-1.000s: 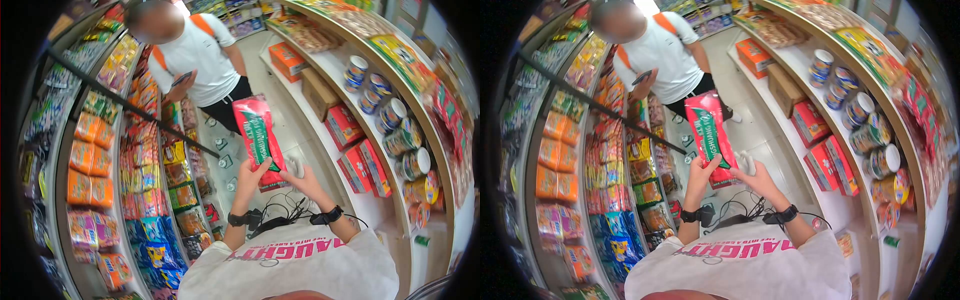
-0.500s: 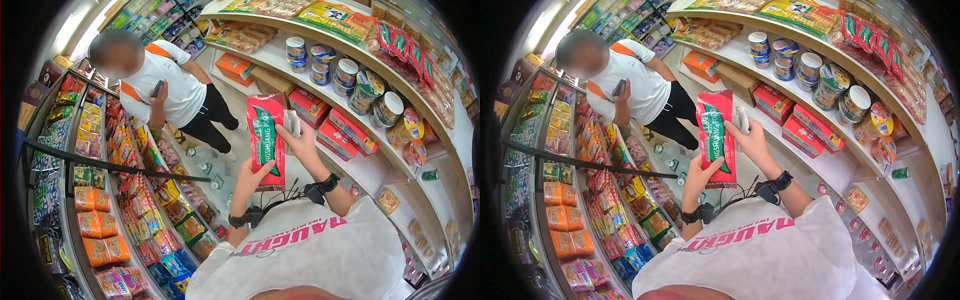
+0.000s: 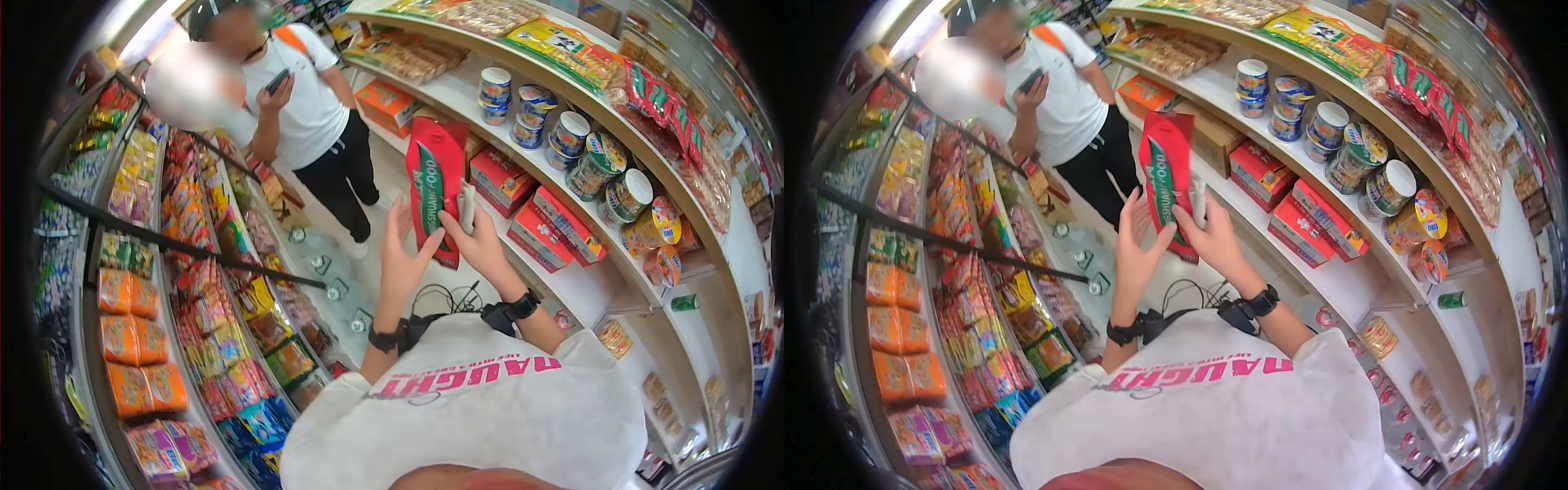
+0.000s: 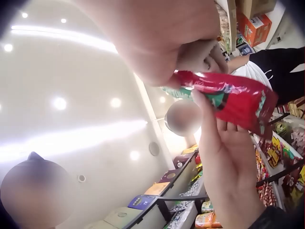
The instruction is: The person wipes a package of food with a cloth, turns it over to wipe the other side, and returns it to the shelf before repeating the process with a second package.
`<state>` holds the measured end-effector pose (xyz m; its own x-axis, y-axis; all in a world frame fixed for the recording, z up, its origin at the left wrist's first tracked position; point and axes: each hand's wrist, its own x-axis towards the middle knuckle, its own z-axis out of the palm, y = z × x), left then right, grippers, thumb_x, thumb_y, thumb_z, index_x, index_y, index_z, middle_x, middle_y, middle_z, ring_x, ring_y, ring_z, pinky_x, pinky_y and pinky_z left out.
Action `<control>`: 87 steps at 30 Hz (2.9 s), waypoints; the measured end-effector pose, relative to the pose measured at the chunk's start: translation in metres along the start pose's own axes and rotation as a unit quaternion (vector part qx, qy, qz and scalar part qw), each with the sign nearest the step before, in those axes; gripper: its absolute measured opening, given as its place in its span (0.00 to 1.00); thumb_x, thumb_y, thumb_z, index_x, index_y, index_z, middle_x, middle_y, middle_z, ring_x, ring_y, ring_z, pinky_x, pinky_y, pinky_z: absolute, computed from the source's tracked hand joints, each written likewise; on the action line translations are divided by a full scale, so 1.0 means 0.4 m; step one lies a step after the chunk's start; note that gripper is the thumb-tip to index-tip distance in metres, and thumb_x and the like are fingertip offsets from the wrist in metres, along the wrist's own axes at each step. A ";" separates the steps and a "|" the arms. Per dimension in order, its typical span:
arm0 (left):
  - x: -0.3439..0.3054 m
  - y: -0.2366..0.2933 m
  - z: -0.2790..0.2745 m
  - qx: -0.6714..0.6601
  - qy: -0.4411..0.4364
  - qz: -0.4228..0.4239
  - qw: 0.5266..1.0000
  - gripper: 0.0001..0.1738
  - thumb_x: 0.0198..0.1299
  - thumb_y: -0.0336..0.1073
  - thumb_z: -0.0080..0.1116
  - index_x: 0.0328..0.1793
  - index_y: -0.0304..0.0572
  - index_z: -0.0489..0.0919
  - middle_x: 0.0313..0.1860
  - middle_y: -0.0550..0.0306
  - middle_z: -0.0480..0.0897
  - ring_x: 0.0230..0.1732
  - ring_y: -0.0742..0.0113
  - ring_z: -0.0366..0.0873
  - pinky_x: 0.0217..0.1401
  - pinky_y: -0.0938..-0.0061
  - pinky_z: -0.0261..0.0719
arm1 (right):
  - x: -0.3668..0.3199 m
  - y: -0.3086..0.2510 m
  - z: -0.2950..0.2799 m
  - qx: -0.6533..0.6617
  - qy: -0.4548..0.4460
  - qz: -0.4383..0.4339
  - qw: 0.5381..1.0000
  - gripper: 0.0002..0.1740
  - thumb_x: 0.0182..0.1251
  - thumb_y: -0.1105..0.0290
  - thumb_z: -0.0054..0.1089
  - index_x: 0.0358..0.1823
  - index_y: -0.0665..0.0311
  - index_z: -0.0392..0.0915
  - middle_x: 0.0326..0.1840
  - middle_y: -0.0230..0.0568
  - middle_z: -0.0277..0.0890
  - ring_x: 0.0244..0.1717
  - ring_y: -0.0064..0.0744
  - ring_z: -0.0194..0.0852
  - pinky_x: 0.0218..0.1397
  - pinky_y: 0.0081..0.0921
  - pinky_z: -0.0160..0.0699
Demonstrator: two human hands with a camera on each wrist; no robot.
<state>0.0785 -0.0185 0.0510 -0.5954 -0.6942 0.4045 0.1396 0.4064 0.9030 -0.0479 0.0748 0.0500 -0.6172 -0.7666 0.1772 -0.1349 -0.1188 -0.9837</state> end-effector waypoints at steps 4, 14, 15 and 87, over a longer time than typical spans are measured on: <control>-0.011 -0.004 -0.045 -0.096 -0.072 -0.141 0.983 0.31 0.75 0.47 0.57 0.74 0.31 0.67 0.57 0.55 0.78 0.50 0.73 0.79 0.56 0.75 0.78 | -0.029 -0.020 0.089 -0.101 -0.122 -0.218 0.963 0.39 0.66 0.73 0.63 0.79 0.64 0.61 0.86 0.60 0.42 0.86 0.59 0.39 0.85 0.44 0.43; 0.004 -0.081 -0.183 -0.468 0.062 -0.209 0.856 0.31 0.81 0.55 0.38 0.73 0.34 0.67 0.69 0.42 0.77 0.70 0.54 0.74 0.75 0.57 0.70 | -0.061 0.128 0.154 -0.056 -0.160 -0.045 0.985 0.29 0.79 0.63 0.53 0.76 0.67 0.63 0.75 0.55 0.63 0.76 0.42 0.61 0.77 0.35 0.60; -0.002 -0.062 -0.203 -0.465 0.047 -0.211 0.858 0.32 0.81 0.55 0.38 0.74 0.34 0.67 0.68 0.41 0.77 0.70 0.53 0.74 0.75 0.56 0.70 | -0.055 0.131 0.148 0.015 -0.145 0.020 0.989 0.27 0.80 0.62 0.52 0.74 0.68 0.65 0.71 0.51 0.68 0.72 0.37 0.66 0.74 0.31 0.64; 0.262 -0.097 0.349 -0.185 0.007 -0.186 0.965 0.22 0.78 0.51 0.51 0.45 0.39 0.83 0.36 0.68 0.83 0.36 0.83 0.77 0.39 0.82 0.73 | 0.129 -0.001 -0.382 -0.151 -0.033 -0.018 0.988 0.16 0.72 0.73 0.60 0.58 0.70 0.74 0.46 0.48 0.79 0.46 0.36 0.78 0.55 0.30 0.75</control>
<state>-0.0999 -0.0243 0.0380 -0.6488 -0.7598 0.0426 0.1929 -0.1100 0.9750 -0.1983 0.1317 0.0641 -0.5563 -0.8064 0.2005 -0.3872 0.0381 -0.9212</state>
